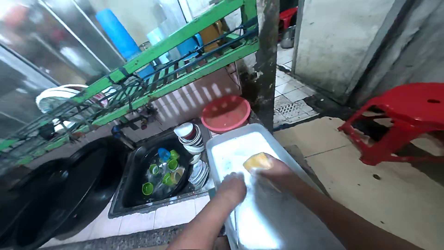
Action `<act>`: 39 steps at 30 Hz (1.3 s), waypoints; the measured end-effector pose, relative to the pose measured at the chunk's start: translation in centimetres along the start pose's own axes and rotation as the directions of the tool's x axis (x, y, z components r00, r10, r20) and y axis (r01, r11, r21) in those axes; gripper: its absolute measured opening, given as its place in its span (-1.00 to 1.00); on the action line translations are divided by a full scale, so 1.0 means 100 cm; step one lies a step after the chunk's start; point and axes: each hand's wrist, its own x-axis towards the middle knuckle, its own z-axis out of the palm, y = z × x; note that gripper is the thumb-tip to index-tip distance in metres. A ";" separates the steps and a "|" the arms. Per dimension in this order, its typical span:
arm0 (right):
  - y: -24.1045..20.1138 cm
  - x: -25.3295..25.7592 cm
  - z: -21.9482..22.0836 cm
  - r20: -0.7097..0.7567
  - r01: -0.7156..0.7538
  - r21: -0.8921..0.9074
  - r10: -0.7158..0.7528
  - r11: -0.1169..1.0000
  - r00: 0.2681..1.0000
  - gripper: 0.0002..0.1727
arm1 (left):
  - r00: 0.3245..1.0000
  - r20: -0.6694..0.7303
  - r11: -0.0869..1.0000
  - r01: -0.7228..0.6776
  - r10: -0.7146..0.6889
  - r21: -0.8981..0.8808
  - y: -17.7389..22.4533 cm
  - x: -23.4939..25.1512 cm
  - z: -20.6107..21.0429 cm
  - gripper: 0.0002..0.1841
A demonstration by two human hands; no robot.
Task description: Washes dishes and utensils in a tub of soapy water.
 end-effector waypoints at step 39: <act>-0.064 -0.014 0.005 0.085 -0.053 -0.159 0.067 0.986 0.994 -0.28 | 0.950 -0.219 0.327 -0.139 -0.222 -0.935 0.030 -0.051 -0.008 -0.72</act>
